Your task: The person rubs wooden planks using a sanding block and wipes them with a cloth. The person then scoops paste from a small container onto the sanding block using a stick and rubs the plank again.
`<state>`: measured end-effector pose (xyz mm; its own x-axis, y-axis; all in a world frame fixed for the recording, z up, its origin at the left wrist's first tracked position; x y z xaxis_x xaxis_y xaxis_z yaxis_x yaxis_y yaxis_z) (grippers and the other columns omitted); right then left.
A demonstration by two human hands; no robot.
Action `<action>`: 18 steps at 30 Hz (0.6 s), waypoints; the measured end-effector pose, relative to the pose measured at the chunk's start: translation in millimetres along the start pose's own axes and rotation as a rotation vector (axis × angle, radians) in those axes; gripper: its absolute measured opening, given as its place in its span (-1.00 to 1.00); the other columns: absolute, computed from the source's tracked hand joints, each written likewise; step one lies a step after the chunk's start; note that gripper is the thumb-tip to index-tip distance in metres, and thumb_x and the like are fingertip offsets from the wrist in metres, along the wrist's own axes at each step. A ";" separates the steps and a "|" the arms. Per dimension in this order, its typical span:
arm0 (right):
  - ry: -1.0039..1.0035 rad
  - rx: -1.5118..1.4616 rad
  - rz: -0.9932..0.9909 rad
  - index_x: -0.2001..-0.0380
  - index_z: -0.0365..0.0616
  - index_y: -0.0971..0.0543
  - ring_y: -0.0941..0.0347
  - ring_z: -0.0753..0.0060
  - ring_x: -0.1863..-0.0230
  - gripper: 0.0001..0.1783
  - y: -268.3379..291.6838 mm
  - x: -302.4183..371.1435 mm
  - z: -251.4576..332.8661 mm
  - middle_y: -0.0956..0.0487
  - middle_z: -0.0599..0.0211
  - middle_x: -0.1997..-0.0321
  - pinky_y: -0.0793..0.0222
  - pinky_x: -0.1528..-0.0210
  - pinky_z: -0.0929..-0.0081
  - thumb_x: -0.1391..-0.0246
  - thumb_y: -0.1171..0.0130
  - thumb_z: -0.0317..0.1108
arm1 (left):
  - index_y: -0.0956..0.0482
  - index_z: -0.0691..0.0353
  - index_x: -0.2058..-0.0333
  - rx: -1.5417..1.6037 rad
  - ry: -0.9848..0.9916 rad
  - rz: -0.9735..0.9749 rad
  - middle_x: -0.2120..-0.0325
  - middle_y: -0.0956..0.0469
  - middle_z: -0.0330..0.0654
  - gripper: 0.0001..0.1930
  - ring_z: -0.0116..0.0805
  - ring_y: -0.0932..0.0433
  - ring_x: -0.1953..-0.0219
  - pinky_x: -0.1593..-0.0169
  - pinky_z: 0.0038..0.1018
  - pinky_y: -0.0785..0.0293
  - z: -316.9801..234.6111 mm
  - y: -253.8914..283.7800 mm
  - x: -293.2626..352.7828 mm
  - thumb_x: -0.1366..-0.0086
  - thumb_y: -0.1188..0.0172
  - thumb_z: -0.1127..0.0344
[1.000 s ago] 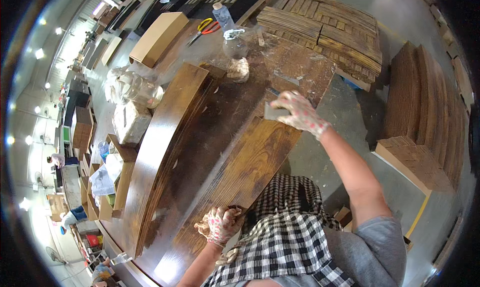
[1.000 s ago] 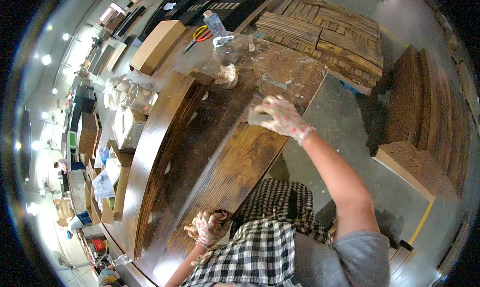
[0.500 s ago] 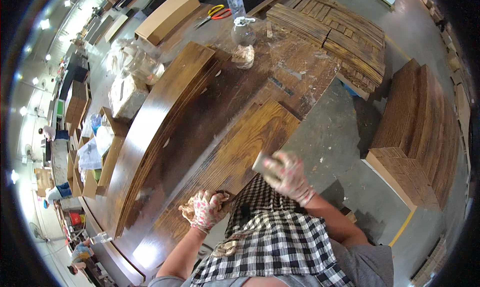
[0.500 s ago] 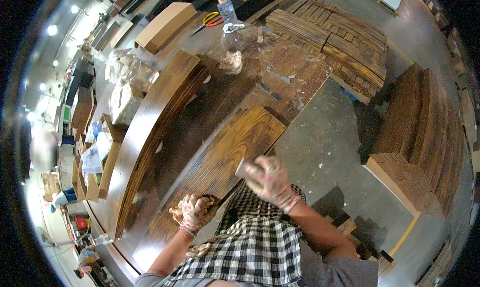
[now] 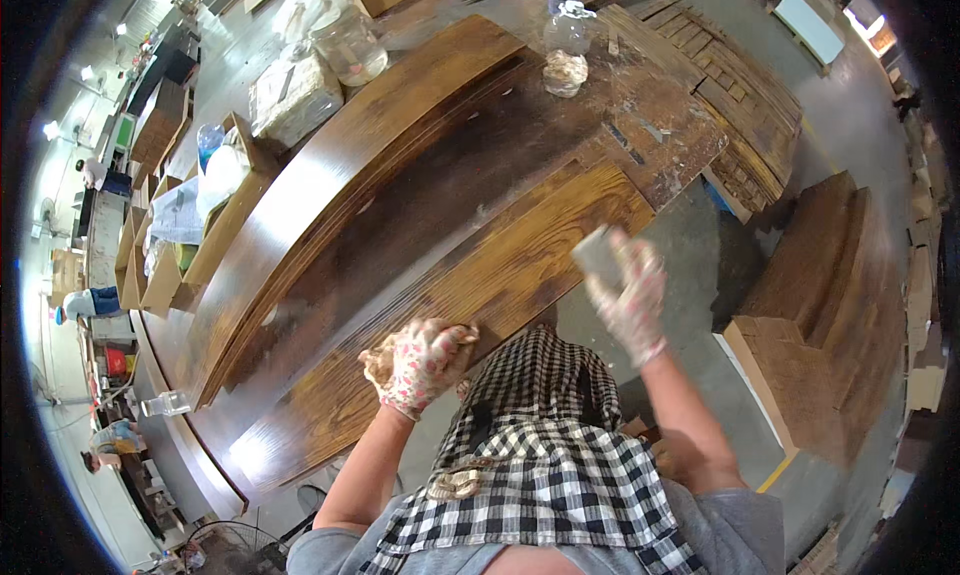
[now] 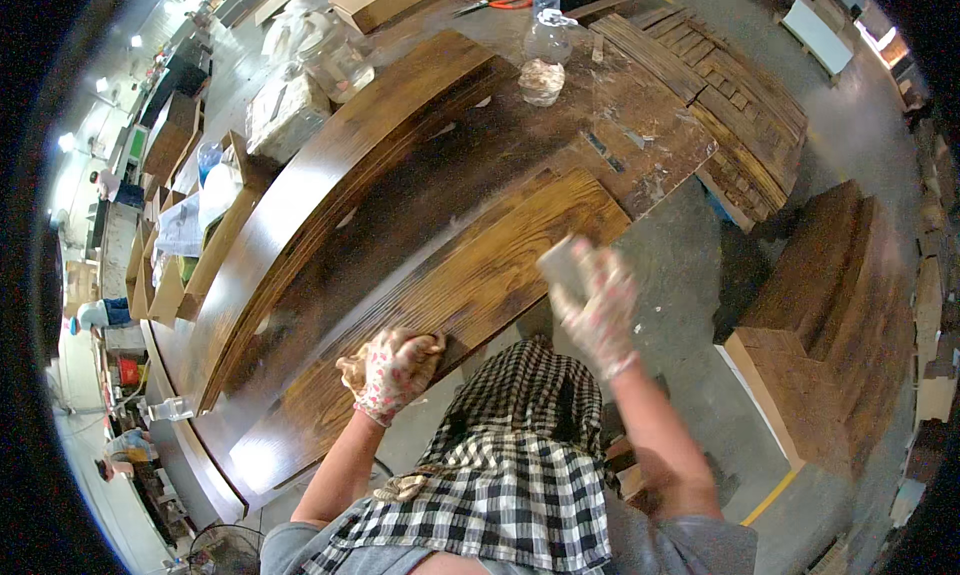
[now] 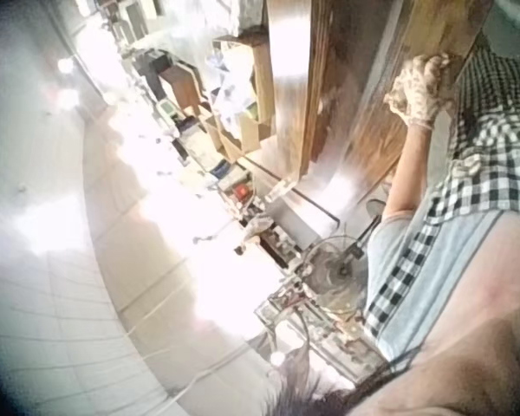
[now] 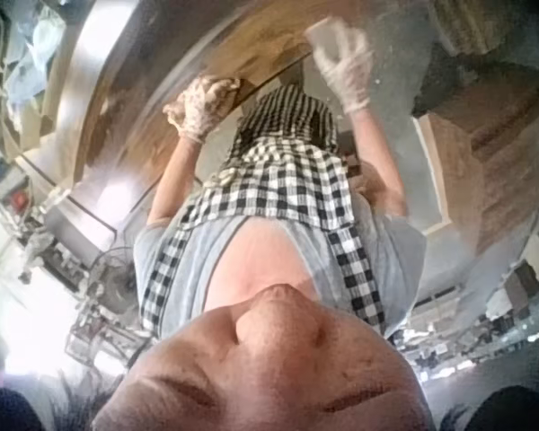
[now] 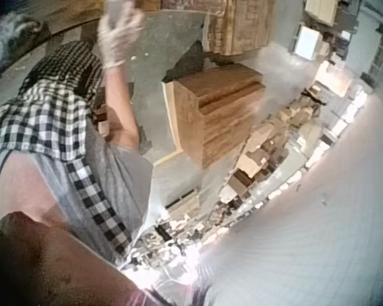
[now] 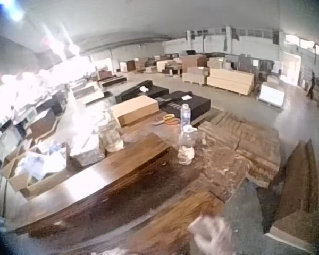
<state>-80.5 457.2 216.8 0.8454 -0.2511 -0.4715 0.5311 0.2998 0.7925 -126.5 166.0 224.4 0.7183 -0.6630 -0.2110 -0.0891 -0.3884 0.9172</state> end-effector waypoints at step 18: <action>-0.447 0.054 -0.011 0.00 -0.28 -0.46 -0.38 0.02 0.01 -0.36 -1.8 16.3 -30.3 -0.45 -0.03 0.08 -0.34 -0.02 0.21 0.01 -0.23 0.01 | -0.52 0.16 0.09 -0.220 0.507 -0.291 0.22 -0.49 -0.07 -0.72 -0.06 -0.44 0.14 0.04 -0.23 -0.39 191.8 115.7 237.9 -0.19 -0.16 0.41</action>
<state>-65.9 480.5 196.0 0.7253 -0.6309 -0.2757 0.5261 0.2496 0.8129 -98.3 -159.4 215.5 0.9347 -0.1429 -0.3254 0.2649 -0.3303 0.9059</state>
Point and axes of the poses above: each hand's wrist, its own x-axis away from the middle knuckle, its own y-axis out of the back of the hand, z = x × y, the point moved 6 cm from there along -x, towards the middle knuckle
